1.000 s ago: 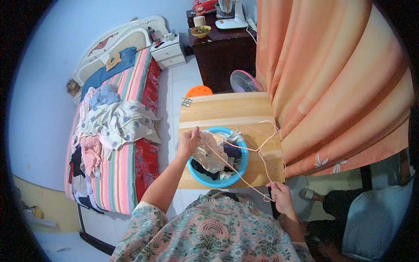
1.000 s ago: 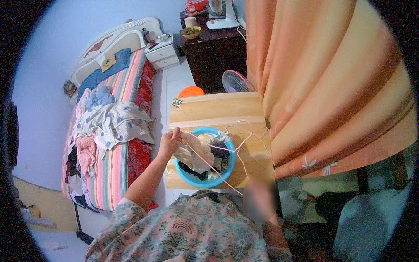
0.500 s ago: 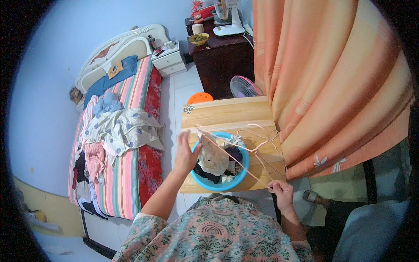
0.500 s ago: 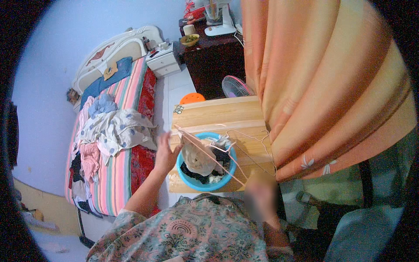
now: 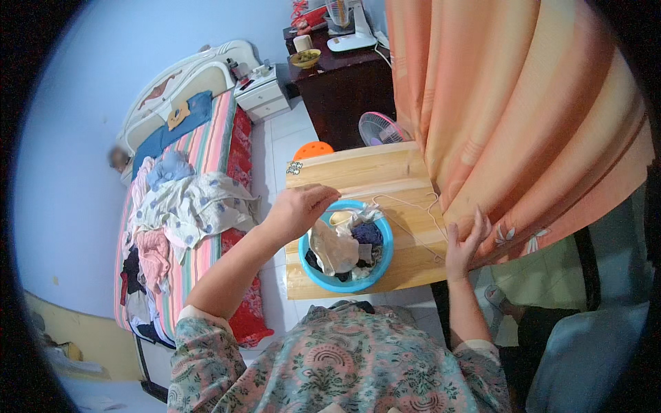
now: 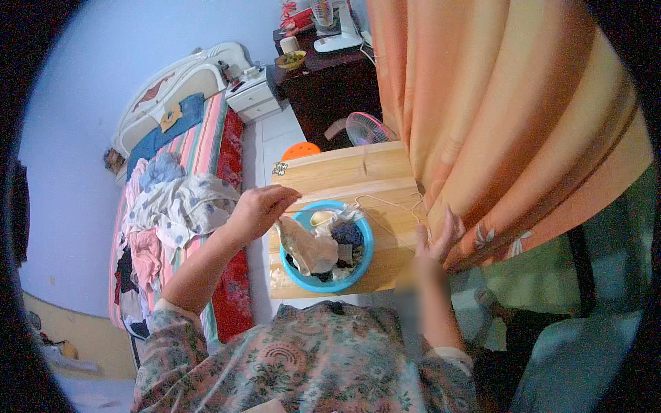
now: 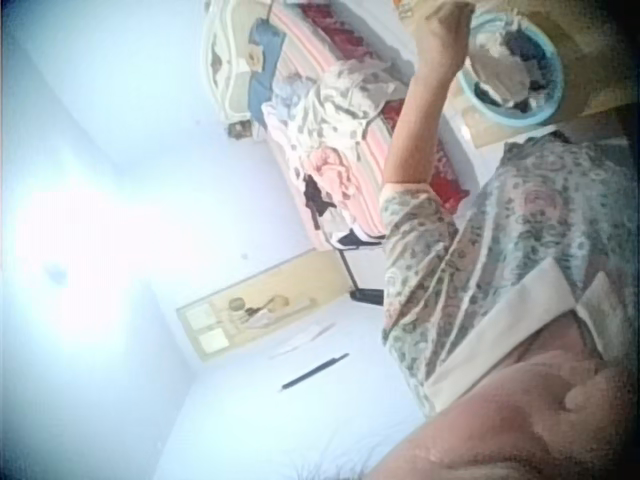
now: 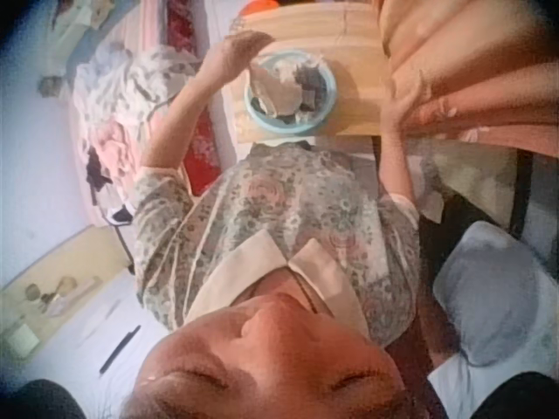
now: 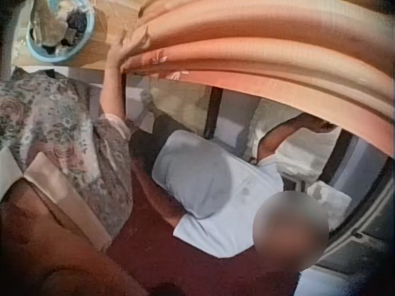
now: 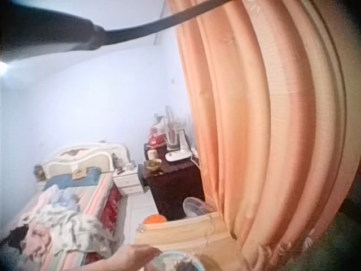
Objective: The person takes various garments, including a black shirt, white underwear, and a purple item, from a blue basin on a table. They place each item onto a hanger and hang it on a clothes rack in the room. A second person is visible in the background, also handling laundry.
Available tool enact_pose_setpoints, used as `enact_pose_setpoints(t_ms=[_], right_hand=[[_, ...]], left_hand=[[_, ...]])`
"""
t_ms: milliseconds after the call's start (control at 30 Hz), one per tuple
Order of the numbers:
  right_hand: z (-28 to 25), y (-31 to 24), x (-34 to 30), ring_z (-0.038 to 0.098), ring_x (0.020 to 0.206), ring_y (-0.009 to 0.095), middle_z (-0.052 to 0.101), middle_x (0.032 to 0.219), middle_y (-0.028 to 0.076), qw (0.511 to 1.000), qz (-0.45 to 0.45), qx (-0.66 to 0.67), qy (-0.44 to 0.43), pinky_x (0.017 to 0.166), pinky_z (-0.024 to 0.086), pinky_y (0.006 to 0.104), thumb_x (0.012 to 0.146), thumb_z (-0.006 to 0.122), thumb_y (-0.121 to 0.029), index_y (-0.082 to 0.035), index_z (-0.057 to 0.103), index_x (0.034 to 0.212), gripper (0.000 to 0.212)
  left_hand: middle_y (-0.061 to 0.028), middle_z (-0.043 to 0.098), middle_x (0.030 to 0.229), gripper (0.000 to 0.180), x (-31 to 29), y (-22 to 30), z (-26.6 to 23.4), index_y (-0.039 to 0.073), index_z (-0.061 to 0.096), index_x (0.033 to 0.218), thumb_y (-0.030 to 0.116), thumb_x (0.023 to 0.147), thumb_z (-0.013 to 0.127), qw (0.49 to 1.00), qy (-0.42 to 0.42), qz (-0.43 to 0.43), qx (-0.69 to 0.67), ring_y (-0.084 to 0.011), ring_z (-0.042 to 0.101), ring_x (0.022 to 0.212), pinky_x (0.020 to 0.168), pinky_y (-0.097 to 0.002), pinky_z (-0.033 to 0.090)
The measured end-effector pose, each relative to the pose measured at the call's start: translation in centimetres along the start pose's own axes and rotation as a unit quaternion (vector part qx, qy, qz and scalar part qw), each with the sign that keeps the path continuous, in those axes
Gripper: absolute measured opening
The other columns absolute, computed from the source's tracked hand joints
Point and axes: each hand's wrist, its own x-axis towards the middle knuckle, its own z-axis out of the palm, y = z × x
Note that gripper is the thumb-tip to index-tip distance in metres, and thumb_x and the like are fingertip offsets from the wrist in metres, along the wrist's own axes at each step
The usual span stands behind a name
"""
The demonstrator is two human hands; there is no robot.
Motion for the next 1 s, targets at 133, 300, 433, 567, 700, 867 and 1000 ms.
enact_pose_setpoints(t_ms=[133,300,433,567,700,867,1000], right_hand=[[4.1,1.3,-9.4,0.051,0.074,0.016,0.048,0.091,0.008,0.944,0.190,0.197,-0.186,0.061,0.044,0.0293,0.080,0.062,-0.016,-0.001,0.046,0.103,0.032],[11.3,-4.0,-18.7,0.055,0.077,0.016,0.048,0.104,0.009,0.687,0.340,0.463,-0.444,0.061,0.048,0.0271,0.079,0.064,-0.016,-0.004,0.029,0.118,0.054],[13.0,-6.5,-16.7,0.058,0.076,0.017,0.052,0.105,0.010,0.606,0.481,0.472,-0.422,0.056,0.050,0.0295,0.080,0.061,-0.013,-0.006,0.036,0.117,0.045],[13.9,-4.2,-15.1,0.058,0.070,0.017,0.058,0.087,0.005,0.588,0.567,0.473,-0.331,0.054,0.049,0.0294,0.083,0.050,-0.012,-0.007,0.051,0.102,0.019],[11.9,-1.7,-10.0,0.058,0.068,0.016,0.059,0.080,0.004,0.644,0.570,0.460,-0.220,0.056,0.048,0.0280,0.081,0.048,-0.013,-0.007,0.053,0.098,0.018],[9.4,0.9,-4.6,0.058,0.067,0.016,0.062,0.078,0.005,0.623,0.587,0.455,-0.245,0.058,0.048,0.0283,0.079,0.048,-0.022,-0.010,0.059,0.084,0.018],[6.7,1.2,-1.2,0.055,0.060,0.013,0.060,0.074,0.004,0.695,0.540,0.403,-0.250,0.055,0.047,0.0268,0.079,0.047,-0.020,-0.009,0.058,0.077,0.015]], left_hand=[[-0.0135,0.064,0.082,0.018,1.3,2.9,-2.6,0.000,0.062,0.096,0.014,0.087,0.053,0.995,0.055,-0.054,-0.057,-0.0157,0.061,0.074,0.066,-0.0278,0.047],[-0.0120,0.063,0.082,0.019,2.2,6.1,-4.8,-0.001,0.061,0.097,0.013,0.087,0.052,0.994,0.086,-0.047,-0.053,-0.0148,0.059,0.074,0.066,-0.0267,0.046],[-0.0107,0.063,0.082,0.018,1.4,7.5,-6.3,0.000,0.061,0.098,0.011,0.087,0.051,0.991,0.071,-0.095,-0.057,-0.0126,0.057,0.074,0.066,-0.0260,0.046],[-0.0096,0.063,0.085,0.019,-0.1,6.5,-7.9,0.001,0.060,0.102,0.009,0.087,0.051,0.985,0.065,-0.127,-0.095,-0.0115,0.057,0.079,0.069,-0.0258,0.045],[-0.0144,0.061,0.077,0.024,-3.4,2.3,-7.8,0.004,0.059,0.107,0.003,0.084,0.052,0.996,0.036,-0.061,-0.048,-0.0199,0.059,0.066,0.061,-0.0284,0.046],[-0.0161,0.060,0.075,0.028,-6.5,-0.1,-6.3,0.007,0.062,0.104,-0.002,0.079,0.053,0.997,0.008,-0.068,-0.020,-0.0275,0.059,0.066,0.060,-0.0329,0.046],[-0.0132,0.057,0.068,0.031,-6.9,-0.9,-5.2,0.009,0.062,0.104,-0.002,0.077,0.054,0.997,0.036,-0.062,-0.035,-0.0266,0.056,0.060,0.055,-0.0341,0.045]])
